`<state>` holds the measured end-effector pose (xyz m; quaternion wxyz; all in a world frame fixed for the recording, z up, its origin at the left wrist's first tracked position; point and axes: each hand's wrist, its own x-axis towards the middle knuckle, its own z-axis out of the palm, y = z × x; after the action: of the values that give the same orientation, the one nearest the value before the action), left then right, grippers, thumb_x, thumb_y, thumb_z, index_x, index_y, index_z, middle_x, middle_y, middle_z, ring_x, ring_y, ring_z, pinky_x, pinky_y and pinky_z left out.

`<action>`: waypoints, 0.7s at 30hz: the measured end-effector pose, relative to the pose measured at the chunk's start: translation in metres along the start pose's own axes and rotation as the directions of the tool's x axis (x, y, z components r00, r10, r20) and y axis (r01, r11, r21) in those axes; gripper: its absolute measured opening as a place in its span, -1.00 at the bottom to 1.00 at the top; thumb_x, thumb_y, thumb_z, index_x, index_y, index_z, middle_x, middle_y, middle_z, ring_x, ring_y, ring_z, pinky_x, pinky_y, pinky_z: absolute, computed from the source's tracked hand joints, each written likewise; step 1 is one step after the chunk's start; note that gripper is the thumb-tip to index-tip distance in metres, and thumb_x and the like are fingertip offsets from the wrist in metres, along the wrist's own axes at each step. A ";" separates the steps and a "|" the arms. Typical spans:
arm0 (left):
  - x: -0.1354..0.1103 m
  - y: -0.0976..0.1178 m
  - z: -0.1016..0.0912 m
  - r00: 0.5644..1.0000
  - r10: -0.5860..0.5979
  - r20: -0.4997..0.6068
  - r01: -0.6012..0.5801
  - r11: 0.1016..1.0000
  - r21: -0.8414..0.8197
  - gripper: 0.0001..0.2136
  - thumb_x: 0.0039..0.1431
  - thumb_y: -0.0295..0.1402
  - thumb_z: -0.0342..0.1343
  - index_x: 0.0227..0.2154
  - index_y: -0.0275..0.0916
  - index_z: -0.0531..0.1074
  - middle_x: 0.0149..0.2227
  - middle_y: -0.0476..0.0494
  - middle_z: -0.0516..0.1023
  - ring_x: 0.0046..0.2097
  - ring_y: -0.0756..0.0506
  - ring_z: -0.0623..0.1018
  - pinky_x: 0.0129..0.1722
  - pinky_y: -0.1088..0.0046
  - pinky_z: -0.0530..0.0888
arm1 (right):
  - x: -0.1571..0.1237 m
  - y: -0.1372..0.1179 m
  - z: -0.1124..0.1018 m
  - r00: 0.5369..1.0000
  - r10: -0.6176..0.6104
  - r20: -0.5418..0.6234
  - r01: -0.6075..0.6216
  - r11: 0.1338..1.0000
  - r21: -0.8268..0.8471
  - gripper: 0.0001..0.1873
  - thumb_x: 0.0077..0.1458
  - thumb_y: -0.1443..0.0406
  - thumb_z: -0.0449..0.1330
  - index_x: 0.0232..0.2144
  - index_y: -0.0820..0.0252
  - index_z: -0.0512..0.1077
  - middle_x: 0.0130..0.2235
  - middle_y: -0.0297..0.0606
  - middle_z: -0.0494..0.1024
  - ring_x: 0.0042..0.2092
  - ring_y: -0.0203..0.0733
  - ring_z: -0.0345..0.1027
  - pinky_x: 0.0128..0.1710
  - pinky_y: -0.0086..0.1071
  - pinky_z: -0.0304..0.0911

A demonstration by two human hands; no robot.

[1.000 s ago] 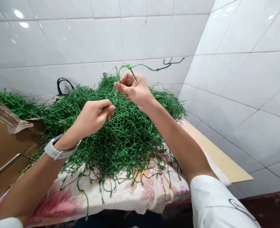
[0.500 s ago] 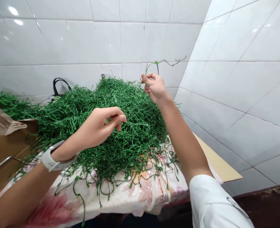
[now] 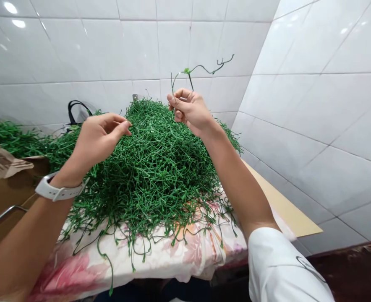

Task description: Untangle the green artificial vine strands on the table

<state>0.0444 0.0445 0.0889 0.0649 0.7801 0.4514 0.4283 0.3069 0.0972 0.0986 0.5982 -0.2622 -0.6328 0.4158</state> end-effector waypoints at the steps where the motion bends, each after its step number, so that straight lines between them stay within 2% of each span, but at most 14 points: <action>1: 0.003 -0.007 -0.001 0.997 -0.009 -0.073 0.018 0.992 0.121 -0.71 0.32 -0.19 0.09 -0.11 -0.26 0.60 -0.11 -0.30 0.70 -0.18 -0.17 0.60 -0.14 0.26 0.51 | 0.000 -0.001 0.001 1.000 -0.007 0.008 0.007 1.000 0.008 -0.40 -0.22 -0.04 0.59 -0.46 0.12 0.32 -0.47 -0.43 0.48 -0.56 -0.50 0.10 -0.64 -0.52 0.13; 3: 0.006 -0.015 -0.001 0.981 -0.006 -0.195 0.069 0.946 0.318 -0.61 0.33 -0.22 0.07 0.12 -0.29 0.52 0.22 -0.44 0.53 0.18 -0.37 0.50 0.15 0.02 0.42 | -0.001 -0.001 0.005 0.999 -0.029 0.019 0.029 0.999 0.026 -0.39 -0.26 -0.04 0.60 -0.46 0.12 0.32 -0.47 -0.42 0.49 -0.56 -0.50 0.09 -0.64 -0.51 0.12; 5: 0.005 -0.012 0.004 0.978 0.019 -0.210 0.061 0.928 0.367 -0.55 0.37 -0.20 0.02 0.20 -0.33 0.44 0.33 -0.50 0.38 0.29 -0.44 0.39 0.23 -0.07 0.34 | -0.002 -0.001 0.010 0.998 -0.055 0.029 0.054 0.998 0.035 -0.38 -0.27 -0.04 0.60 -0.47 0.12 0.32 -0.47 -0.41 0.50 -0.57 -0.49 0.09 -0.64 -0.49 0.12; 6: 0.003 -0.006 0.007 0.986 0.033 -0.161 0.020 0.947 0.320 -0.56 0.40 -0.17 -0.02 0.15 -0.34 0.47 0.27 -0.48 0.45 0.24 -0.40 0.44 0.20 -0.02 0.38 | -0.003 -0.002 0.014 0.997 -0.064 0.035 0.063 0.997 0.033 -0.39 -0.27 -0.04 0.60 -0.47 0.12 0.32 -0.47 -0.40 0.50 -0.57 -0.49 0.09 -0.63 -0.48 0.12; 8: -0.003 0.009 0.016 0.996 0.076 0.042 -0.080 0.992 0.094 -0.54 0.45 -0.06 -0.12 -0.10 -0.31 0.57 -0.02 -0.35 0.65 -0.03 -0.23 0.59 -0.02 0.20 0.48 | -0.006 -0.002 0.022 0.996 -0.068 0.054 0.067 0.997 0.022 -0.39 -0.26 -0.04 0.60 -0.48 0.12 0.31 -0.46 -0.40 0.51 -0.57 -0.48 0.10 -0.63 -0.47 0.14; 10: -0.009 0.023 0.025 0.974 0.110 0.199 -0.077 0.983 -0.165 -0.51 0.42 0.01 -0.08 -0.29 -0.29 0.57 -0.28 -0.21 0.67 -0.29 -0.08 0.57 -0.26 0.38 0.45 | -0.010 -0.003 0.030 0.995 -0.058 0.078 0.057 0.998 0.006 -0.39 -0.24 -0.04 0.59 -0.49 0.12 0.30 -0.45 -0.41 0.52 -0.57 -0.48 0.10 -0.62 -0.46 0.15; 11: -0.011 0.029 0.027 0.964 0.119 0.239 -0.056 0.965 -0.257 -0.55 0.40 0.00 -0.01 -0.34 -0.29 0.55 -0.35 -0.16 0.66 -0.36 -0.03 0.54 -0.33 0.43 0.42 | -0.012 -0.004 0.033 0.995 -0.055 0.089 0.055 0.998 -0.001 -0.39 -0.24 -0.05 0.59 -0.49 0.11 0.29 -0.45 -0.42 0.52 -0.57 -0.47 0.11 -0.62 -0.47 0.16; 13: -0.014 0.035 0.030 0.959 0.119 0.256 -0.025 0.938 -0.345 -0.69 0.33 -0.13 0.13 -0.37 -0.29 0.53 -0.42 -0.11 0.65 -0.45 0.02 0.49 -0.40 0.49 0.37 | -0.015 -0.005 0.038 0.993 -0.068 0.100 0.069 0.998 -0.008 -0.39 -0.23 -0.06 0.58 -0.48 0.10 0.29 -0.47 -0.44 0.50 -0.56 -0.46 0.13 -0.61 -0.48 0.17; 15: -0.015 0.036 0.028 0.958 0.095 0.269 0.009 0.932 -0.363 -0.79 0.30 -0.27 0.16 -0.39 -0.30 0.50 -0.47 -0.09 0.64 -0.51 0.06 0.44 -0.47 0.51 0.32 | -0.016 -0.005 0.041 0.991 -0.092 0.099 0.092 0.996 -0.005 -0.40 -0.22 -0.06 0.57 -0.48 0.10 0.29 -0.49 -0.46 0.48 -0.56 -0.46 0.15 -0.62 -0.48 0.16; 18: -0.013 0.034 0.022 0.947 0.059 0.317 0.065 0.928 -0.366 -0.81 0.29 -0.32 0.15 -0.42 -0.30 0.48 -0.52 -0.08 0.62 -0.55 0.07 0.39 -0.52 0.52 0.28 | -0.015 -0.005 0.039 0.992 -0.101 0.081 0.101 0.995 0.002 -0.41 -0.19 -0.04 0.57 -0.48 0.11 0.30 -0.48 -0.45 0.47 -0.58 -0.48 0.13 -0.63 -0.46 0.13; 21: -0.011 0.031 0.017 0.933 0.066 0.353 0.085 0.915 -0.396 -0.81 0.30 -0.36 0.11 -0.43 -0.29 0.47 -0.57 -0.03 0.55 -0.52 0.06 0.44 -0.48 0.52 0.31 | -0.014 -0.005 0.037 0.995 -0.086 0.056 0.086 0.996 0.010 -0.40 -0.23 -0.05 0.58 -0.50 0.13 0.31 -0.50 -0.45 0.48 -0.60 -0.50 0.06 -0.65 -0.46 0.09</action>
<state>0.0745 0.0230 0.0874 0.3081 0.8123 0.3375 0.3624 0.2735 0.0752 0.0979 0.5986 -0.2207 -0.6584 0.3993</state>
